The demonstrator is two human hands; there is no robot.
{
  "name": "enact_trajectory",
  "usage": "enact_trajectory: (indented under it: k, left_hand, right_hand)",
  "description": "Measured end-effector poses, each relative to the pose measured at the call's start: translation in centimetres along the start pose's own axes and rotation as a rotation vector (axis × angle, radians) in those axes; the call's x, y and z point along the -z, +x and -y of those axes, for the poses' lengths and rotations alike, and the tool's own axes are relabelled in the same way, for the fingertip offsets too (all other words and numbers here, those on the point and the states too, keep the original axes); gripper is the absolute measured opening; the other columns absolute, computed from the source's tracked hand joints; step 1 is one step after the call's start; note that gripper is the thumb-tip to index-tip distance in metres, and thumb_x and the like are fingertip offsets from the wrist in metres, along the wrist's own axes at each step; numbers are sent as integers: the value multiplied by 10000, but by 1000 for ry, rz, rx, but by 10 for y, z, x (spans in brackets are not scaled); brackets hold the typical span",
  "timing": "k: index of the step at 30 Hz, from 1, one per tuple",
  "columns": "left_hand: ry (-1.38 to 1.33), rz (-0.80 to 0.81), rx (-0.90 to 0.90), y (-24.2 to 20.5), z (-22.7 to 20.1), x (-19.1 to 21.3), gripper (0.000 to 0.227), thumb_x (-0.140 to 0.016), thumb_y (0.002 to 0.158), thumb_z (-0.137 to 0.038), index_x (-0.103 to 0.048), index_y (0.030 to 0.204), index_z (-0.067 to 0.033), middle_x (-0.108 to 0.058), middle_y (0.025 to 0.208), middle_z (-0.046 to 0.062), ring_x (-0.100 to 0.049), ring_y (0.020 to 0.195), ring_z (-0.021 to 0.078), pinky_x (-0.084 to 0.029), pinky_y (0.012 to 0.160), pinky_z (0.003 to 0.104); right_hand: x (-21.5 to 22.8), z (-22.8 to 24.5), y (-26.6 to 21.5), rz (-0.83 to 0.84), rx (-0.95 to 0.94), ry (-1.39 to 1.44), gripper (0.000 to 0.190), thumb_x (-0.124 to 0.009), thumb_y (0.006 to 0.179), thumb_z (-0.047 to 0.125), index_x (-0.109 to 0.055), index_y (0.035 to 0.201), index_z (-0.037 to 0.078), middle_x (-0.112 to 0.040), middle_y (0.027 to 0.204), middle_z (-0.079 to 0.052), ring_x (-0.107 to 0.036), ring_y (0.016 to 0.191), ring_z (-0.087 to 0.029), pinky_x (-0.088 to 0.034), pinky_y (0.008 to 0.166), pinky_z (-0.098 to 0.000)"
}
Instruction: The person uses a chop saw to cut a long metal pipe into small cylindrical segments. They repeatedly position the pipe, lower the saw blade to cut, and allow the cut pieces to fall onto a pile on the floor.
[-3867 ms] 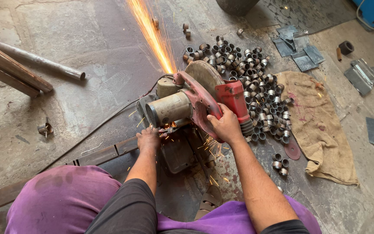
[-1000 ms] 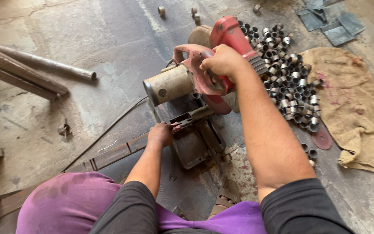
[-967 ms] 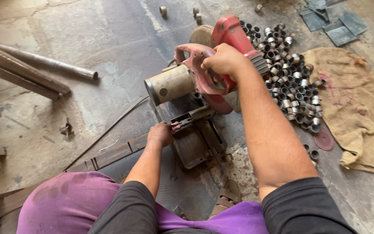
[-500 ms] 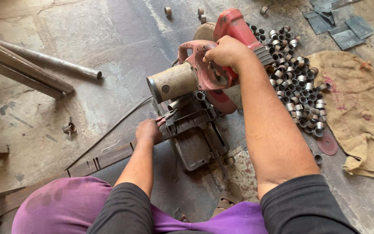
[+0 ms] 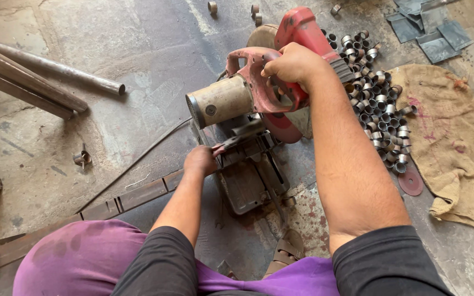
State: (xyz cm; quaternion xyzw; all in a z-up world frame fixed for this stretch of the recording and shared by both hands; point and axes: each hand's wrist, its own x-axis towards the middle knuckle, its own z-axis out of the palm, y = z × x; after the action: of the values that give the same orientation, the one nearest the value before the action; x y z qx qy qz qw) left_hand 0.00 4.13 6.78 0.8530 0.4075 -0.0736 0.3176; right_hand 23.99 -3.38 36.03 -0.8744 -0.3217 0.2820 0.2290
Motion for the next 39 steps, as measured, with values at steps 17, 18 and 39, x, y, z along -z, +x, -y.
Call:
enact_trajectory:
  k: [17,18,39]
  left_hand:
    - [-156,123,-91,4,32,-4,348,-682,729,-88,-768,1067,-74,-737,1073,225,-725,1025,359,-563,929,426]
    - [-115,158,-98,7,34,-7,312,-677,747,-92,-769,1042,-42,-737,1065,239,-728,1023,364,-567,926,427]
    - [-11,218,-189,17,10,-54,271,-626,819,-87,-772,1034,-9,-725,1116,245,-683,1097,392,-543,962,443]
  right_hand:
    - [-2,6,-4,-43,10,40,348,-783,738,174,-735,1002,-47,-748,892,-151,-710,791,-246,-552,718,-400]
    - [-3,5,-5,-40,1,39,346,-781,744,173,-737,1004,-50,-746,891,-154,-708,789,-248,-550,718,-403]
    - [-6,-1,-12,-13,-13,116,326,-765,750,162,-750,1031,-2,-753,903,-128,-710,798,-224,-556,731,-388]
